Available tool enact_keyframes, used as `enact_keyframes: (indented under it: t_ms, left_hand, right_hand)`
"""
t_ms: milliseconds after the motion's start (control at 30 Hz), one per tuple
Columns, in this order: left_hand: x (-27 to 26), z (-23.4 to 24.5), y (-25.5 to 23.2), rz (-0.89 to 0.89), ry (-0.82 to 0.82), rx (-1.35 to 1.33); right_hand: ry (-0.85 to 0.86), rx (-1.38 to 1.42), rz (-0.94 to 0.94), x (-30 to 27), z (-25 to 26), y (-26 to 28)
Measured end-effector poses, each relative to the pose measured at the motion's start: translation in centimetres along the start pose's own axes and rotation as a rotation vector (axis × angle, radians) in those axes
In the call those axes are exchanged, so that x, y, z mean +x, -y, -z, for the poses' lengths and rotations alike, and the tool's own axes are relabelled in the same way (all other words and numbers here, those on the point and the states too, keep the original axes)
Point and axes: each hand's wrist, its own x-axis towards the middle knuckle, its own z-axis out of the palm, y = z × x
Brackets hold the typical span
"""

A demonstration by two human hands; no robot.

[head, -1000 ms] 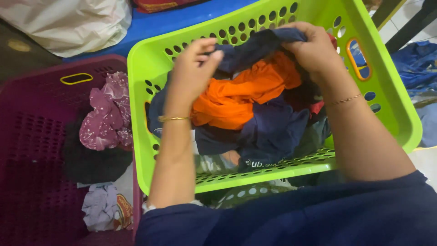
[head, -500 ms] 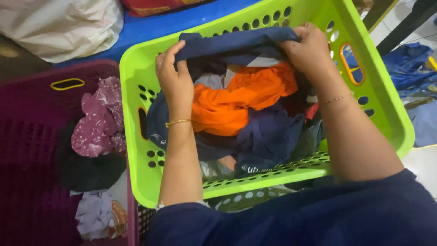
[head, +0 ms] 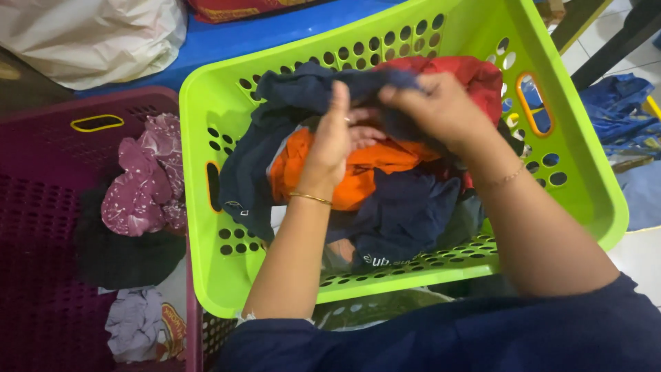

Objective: Sorting and inspecting laundry by transferring garments between baskets.

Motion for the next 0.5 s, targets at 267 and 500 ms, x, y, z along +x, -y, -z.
enact_keyframes:
  t_ms: [267,500]
  left_hand:
    - [4.8,3.1,3.7,-0.238,-0.261,-0.478]
    - [4.1,1.9,6.4,-0.466,-0.062,0.054]
  right_hand:
    - [0.338,-0.572,0.245,-0.9,-1.7,-0.2]
    - [-0.049,-0.168,0.252,-0.1,-1.5,0.7]
